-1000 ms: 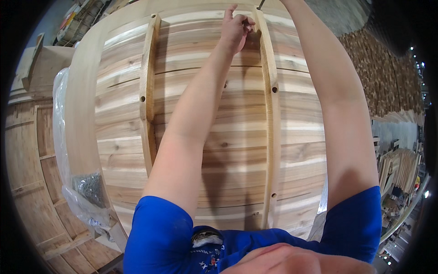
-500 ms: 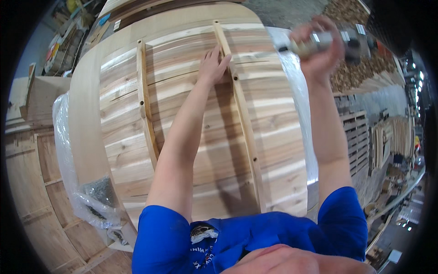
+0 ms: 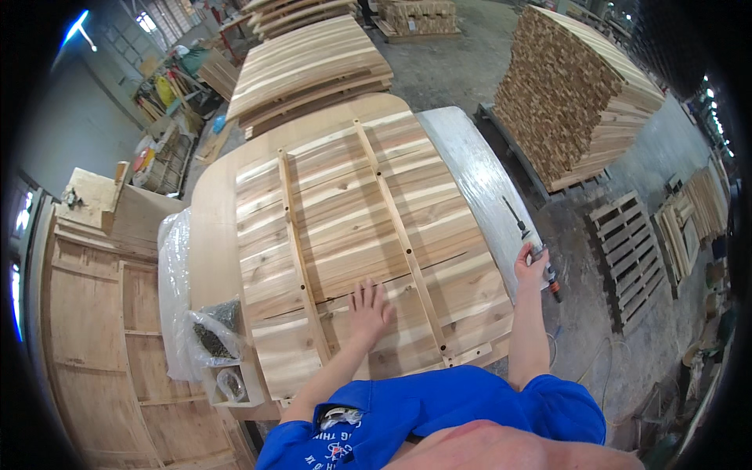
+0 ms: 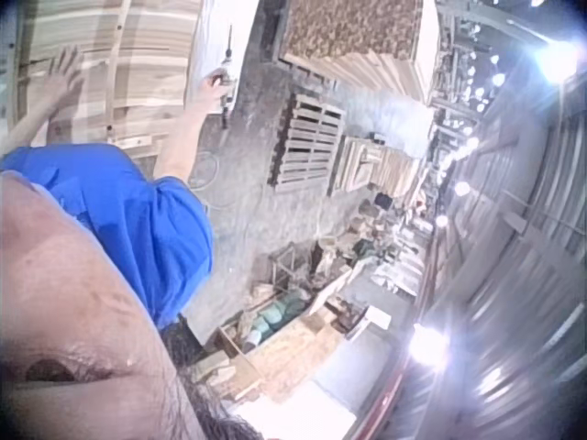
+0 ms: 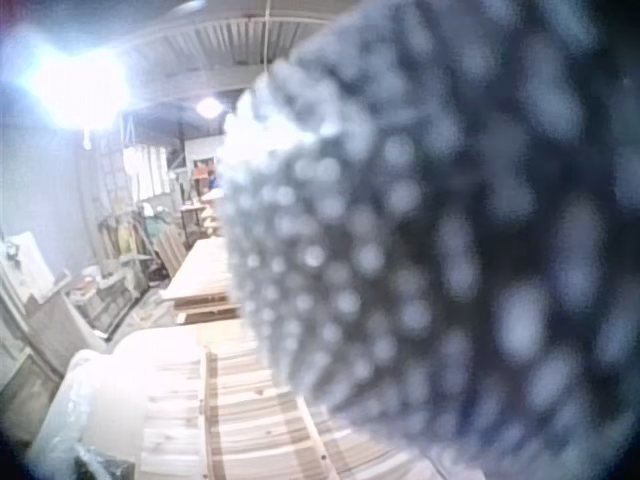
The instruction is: The person uses a pneumatic drill to drive screws into wooden pallets, securing the slats to the frame. They repeatedly pick screws from a nearby container, align them with pre-drilled holes, and fasten them. The person also lifts and repositions pallets to access different sides for assembly.
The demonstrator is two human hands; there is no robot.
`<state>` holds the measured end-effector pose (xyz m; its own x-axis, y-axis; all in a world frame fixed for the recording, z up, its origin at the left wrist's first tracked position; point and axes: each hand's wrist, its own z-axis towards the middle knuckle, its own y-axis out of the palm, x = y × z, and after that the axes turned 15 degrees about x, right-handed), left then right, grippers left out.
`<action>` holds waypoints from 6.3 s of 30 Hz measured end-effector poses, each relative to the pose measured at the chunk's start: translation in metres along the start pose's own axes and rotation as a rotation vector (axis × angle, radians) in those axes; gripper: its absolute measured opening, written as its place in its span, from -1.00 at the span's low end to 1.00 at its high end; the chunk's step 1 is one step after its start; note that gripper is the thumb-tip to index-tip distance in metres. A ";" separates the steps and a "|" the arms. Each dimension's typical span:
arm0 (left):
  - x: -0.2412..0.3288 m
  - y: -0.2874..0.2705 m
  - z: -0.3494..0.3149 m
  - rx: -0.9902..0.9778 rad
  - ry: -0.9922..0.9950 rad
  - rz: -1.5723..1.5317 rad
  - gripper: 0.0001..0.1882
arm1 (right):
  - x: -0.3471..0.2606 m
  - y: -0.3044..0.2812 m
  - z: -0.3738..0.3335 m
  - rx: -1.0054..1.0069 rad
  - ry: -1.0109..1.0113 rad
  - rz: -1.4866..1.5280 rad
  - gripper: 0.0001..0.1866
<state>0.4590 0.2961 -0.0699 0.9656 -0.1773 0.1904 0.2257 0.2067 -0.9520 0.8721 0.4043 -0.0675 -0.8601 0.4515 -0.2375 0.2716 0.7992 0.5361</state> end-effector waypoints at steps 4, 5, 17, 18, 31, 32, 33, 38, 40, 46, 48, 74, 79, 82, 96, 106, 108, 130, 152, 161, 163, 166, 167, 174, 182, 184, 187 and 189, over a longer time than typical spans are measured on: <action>0.045 -0.033 -0.058 0.045 0.073 -0.004 -0.38 | 0.007 -0.014 0.006 0.032 0.138 0.270 -0.55; 0.055 -0.038 -0.064 0.065 0.068 -0.013 -0.38 | 0.004 -0.016 0.004 0.045 0.139 0.265 -0.54; 0.088 -0.065 -0.097 0.194 0.112 -0.062 -0.41 | -0.032 -0.065 -0.081 -0.252 0.218 -0.247 -0.66; 0.088 -0.064 -0.101 0.189 0.109 -0.076 -0.41 | -0.038 -0.079 -0.089 -0.246 0.221 -0.299 -0.68; 0.083 -0.061 -0.146 0.159 0.072 -0.114 -0.43 | -0.143 -0.331 -0.200 -0.159 0.133 -0.730 -0.81; 0.081 -0.057 -0.142 0.188 0.088 -0.124 -0.44 | -0.143 -0.344 -0.205 -0.054 0.129 -0.715 -0.80; 0.076 -0.052 -0.146 0.183 0.105 -0.127 -0.45 | -0.144 -0.365 -0.209 -0.036 0.194 -0.699 -0.80; 0.109 -0.028 -0.146 0.156 -0.333 -0.457 -0.44 | -0.180 -0.403 -0.233 -0.077 0.193 -0.961 -0.79; 0.153 -0.017 -0.143 0.201 -0.372 -0.588 -0.42 | -0.210 -0.411 -0.224 -0.154 0.128 -1.022 -0.79; 0.295 0.001 -0.142 0.093 -0.242 -0.447 -0.27 | -0.356 -0.421 -0.202 -0.293 -0.206 -1.193 -0.80; 0.336 0.007 -0.141 0.135 -0.368 -0.480 -0.23 | -0.416 -0.434 -0.187 -0.294 -0.372 -1.303 -0.79; 0.537 0.042 -0.043 0.317 -1.012 0.375 -0.39 | -0.760 -0.217 0.138 -0.457 -0.711 -1.702 -0.77; 0.540 0.034 0.011 0.317 -1.304 0.364 -0.46 | -0.807 -0.182 0.231 0.021 -0.294 -1.345 -0.78; 0.556 0.031 0.039 0.247 -1.350 0.450 -0.48 | -0.841 -0.150 0.282 0.175 -0.512 -1.734 -0.75; 0.647 0.094 0.228 0.359 -1.478 0.399 -0.42 | -0.772 0.194 0.483 -0.376 -0.721 -2.144 -0.79; 0.732 0.208 0.450 0.585 -0.855 -0.454 -0.72 | -0.639 0.534 0.589 -0.746 -0.637 -1.829 -0.81; 0.743 0.221 0.469 0.542 -0.922 -0.519 -0.72 | -0.582 0.575 0.605 -0.878 -0.673 -1.748 -0.81; 0.562 0.252 0.633 0.670 -1.285 -0.550 -0.68 | 0.012 0.724 0.420 -2.270 -0.263 -1.725 -0.75; 0.580 0.241 0.560 1.289 -2.244 0.420 -0.77 | 0.306 0.620 0.202 -3.673 -0.330 -0.041 -0.47; 0.506 0.205 0.417 0.913 -2.418 0.819 -0.64 | 0.383 0.489 0.148 -3.922 -0.671 0.121 -0.39; 0.497 0.199 0.402 0.763 -2.626 0.814 -0.57 | 0.398 0.470 0.155 -4.049 -0.574 -0.001 -0.48; 0.491 0.187 0.368 0.657 -2.752 0.912 -0.49 | 0.421 0.448 0.153 -4.014 -0.283 0.073 -0.60; 0.489 0.185 0.356 0.646 -2.763 0.964 -0.47 | 0.426 0.441 0.149 -4.013 -0.215 0.073 -0.62; 0.451 0.189 0.301 0.462 -2.723 0.999 -0.48 | 0.446 0.429 0.116 -4.058 -0.191 -0.019 -0.69; 0.416 0.129 0.208 0.352 -2.596 0.721 -0.65 | 0.467 0.399 0.072 -4.060 -0.105 -0.059 -0.74; 0.407 0.123 0.192 0.220 -2.536 0.708 -0.67 | 0.469 0.391 0.072 -4.089 -0.151 -0.072 -0.73; 0.400 0.116 0.177 0.083 -2.493 0.673 -0.66 | 0.467 0.384 0.071 -4.195 -0.262 -0.304 -0.73; 0.395 0.114 0.177 0.161 -2.486 0.664 -0.63 | 0.472 0.383 0.069 -4.154 -0.193 -0.222 -0.73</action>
<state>0.8886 0.4197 -0.0607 -0.7329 0.6782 -0.0543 -0.0989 -0.1852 -0.9777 0.5999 0.9512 -0.0298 -0.8042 0.5571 -0.2072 0.2075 -0.0634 -0.9762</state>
